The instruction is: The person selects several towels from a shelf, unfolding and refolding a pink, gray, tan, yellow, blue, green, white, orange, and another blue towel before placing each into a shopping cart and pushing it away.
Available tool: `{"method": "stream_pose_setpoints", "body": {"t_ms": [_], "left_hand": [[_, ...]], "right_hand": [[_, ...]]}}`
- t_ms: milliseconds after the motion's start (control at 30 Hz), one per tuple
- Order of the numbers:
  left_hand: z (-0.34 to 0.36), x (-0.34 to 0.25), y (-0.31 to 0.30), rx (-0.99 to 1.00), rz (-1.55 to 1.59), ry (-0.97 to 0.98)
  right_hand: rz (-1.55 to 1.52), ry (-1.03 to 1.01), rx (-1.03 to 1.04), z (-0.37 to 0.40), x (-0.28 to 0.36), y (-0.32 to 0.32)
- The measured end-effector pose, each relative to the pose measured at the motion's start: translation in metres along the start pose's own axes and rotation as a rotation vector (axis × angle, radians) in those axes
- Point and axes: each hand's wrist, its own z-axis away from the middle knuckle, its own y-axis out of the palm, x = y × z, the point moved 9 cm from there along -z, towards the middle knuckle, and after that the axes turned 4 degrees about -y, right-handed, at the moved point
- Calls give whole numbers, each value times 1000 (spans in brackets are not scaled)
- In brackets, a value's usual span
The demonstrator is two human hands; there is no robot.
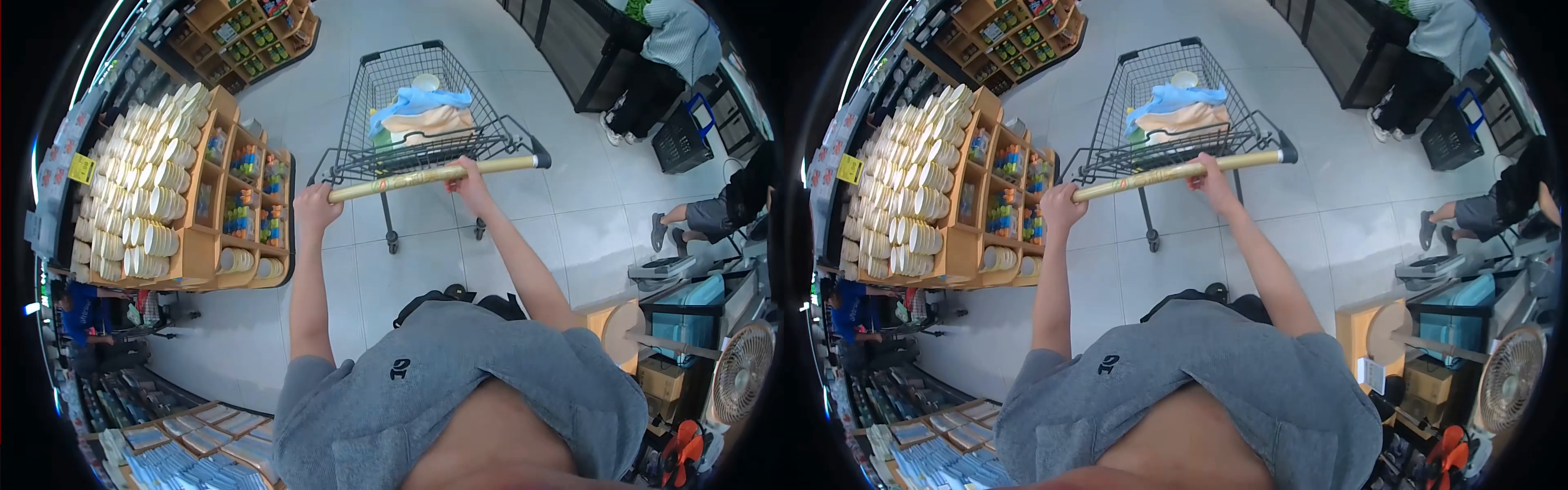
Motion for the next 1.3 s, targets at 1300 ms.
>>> {"method": "stream_pose_setpoints", "body": {"t_ms": [1300], "left_hand": [[-398, 28, 335, -38, -89, -87]], "right_hand": [[-25, 10, 145, -511, 144, -190]]}}
